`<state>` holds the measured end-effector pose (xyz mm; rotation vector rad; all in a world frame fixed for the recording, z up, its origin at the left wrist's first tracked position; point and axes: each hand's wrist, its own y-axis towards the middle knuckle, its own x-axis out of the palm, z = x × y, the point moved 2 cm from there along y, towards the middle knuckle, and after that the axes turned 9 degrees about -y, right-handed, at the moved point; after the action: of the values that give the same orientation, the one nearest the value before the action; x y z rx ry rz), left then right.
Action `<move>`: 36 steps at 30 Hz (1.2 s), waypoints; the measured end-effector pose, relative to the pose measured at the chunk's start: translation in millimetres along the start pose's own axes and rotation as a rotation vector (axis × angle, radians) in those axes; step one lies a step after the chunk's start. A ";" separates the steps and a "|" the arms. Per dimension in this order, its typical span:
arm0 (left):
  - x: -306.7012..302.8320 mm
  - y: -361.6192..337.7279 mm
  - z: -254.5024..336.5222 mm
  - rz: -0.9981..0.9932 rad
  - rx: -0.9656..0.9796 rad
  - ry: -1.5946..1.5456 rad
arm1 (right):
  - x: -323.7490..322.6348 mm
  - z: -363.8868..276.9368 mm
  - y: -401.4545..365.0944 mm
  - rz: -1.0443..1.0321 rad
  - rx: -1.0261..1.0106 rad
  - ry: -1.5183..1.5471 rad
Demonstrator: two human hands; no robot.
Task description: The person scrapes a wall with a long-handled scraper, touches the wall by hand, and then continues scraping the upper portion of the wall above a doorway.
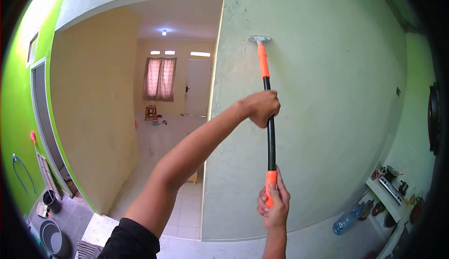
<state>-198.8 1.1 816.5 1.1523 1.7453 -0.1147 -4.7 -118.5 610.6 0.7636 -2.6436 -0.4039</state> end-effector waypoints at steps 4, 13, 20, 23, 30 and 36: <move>-39.7 33.1 -28.9 0.049 0.019 0.066 | 10.4 -51.7 22.3 -0.027 -0.031 0.035; -142.1 95.3 -89.3 0.249 0.079 0.021 | 22.9 -186.6 60.0 -0.140 -0.113 0.074; -141.9 92.0 -85.8 0.240 0.039 -0.090 | 19.1 -191.1 50.5 -0.209 -0.101 0.129; -158.8 102.2 -90.6 0.260 0.008 -0.070 | 22.5 -200.2 78.7 -0.252 -0.138 0.201; -150.8 105.5 -95.2 0.261 0.020 -0.113 | 15.6 -199.7 70.4 -0.246 -0.135 0.168; -133.7 104.5 -93.8 0.328 0.049 -0.147 | 12.9 -196.1 65.0 -0.209 -0.136 0.153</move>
<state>-179.2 23.2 1008.2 1.4141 1.4130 -0.0417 36.4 -106.2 813.0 0.9882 -2.3758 -0.5513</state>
